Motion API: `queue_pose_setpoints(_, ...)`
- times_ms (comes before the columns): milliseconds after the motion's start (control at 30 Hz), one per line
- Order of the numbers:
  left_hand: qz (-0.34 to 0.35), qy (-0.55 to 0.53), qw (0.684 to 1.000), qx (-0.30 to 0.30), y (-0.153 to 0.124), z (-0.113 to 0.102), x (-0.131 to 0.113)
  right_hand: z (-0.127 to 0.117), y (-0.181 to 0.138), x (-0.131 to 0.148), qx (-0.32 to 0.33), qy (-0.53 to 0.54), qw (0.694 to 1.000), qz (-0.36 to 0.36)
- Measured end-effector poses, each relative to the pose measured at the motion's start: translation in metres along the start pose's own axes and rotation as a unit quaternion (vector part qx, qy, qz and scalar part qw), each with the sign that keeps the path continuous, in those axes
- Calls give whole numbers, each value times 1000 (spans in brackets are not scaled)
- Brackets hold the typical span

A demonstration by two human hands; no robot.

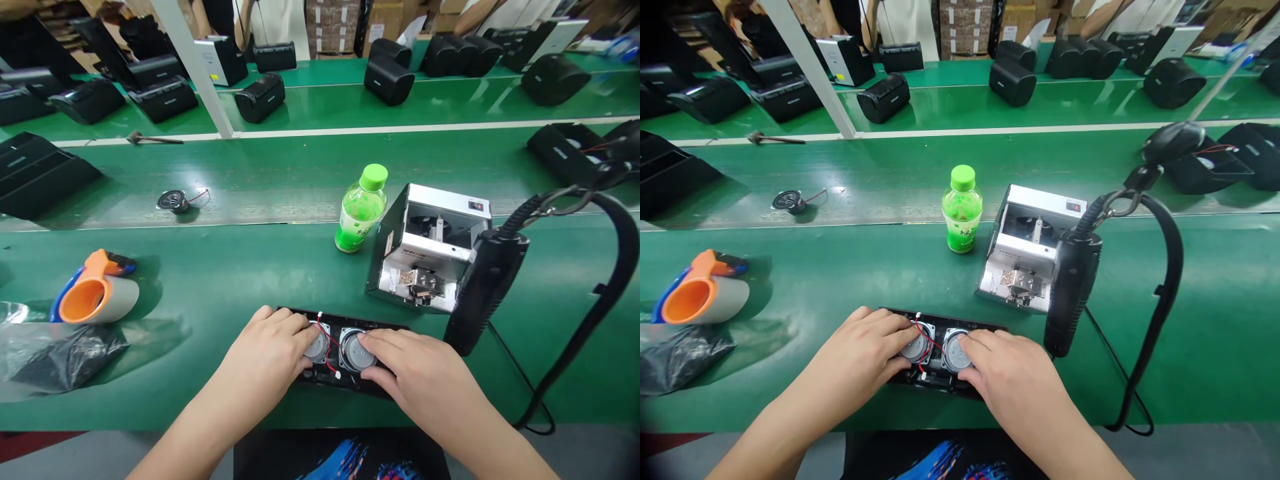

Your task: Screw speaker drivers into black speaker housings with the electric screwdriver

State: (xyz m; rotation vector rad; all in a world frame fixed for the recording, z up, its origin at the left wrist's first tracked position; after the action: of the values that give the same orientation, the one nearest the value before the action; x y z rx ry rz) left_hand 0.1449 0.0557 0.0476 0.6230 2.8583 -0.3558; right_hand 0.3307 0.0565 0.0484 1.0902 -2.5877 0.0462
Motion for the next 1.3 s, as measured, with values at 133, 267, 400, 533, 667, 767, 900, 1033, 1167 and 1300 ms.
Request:
queue_pose_setpoints(133,-10,-12,1000,-4,-1,0,1,0,1,-1,-6,11,1000,2)
queue_pose_setpoints(267,-8,-41,999,-18,-2,-1,2,-2,4,-2,-14,19,1000,-2)
queue_pose_setpoints(400,14,-94,993,-70,-9,-10,10,-15,2,-1,-50,48,997,-23)
queue_pose_setpoints(533,-10,-138,983,-123,-24,-19,28,-53,-25,-18,-214,74,974,13)
queue_pose_setpoints(667,-43,-115,991,-57,-30,1,31,-93,-85,-60,-494,12,854,162)
queue_pose_setpoints(767,-65,-113,990,-61,-35,9,26,-79,-79,-99,-425,71,869,245)
queue_pose_setpoints(900,-76,-100,988,-94,-43,14,20,-60,-61,-135,-330,186,875,300)
queue_pose_setpoints(1033,-49,-91,982,-158,-39,3,1,-55,-55,-143,-333,266,853,301)
queue_pose_setpoints(1167,26,-66,985,-158,-10,-8,-45,-61,-64,-140,-398,313,812,289)
queue_pose_setpoints(1300,69,-47,994,-66,23,2,-74,-77,-84,-141,-466,404,743,259)
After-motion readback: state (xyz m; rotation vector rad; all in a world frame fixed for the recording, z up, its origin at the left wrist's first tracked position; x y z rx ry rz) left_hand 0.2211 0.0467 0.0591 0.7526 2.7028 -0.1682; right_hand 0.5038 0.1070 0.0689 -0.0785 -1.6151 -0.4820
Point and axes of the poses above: each hand's wrist, its own y-axis towards the middle knuckle, its own z-axis out of the palm, x = y × z, the point moved 9 cm from there along y, towards the middle knuckle, and after that the axes turned 4 degrees about -z, right-handed, at the moved point
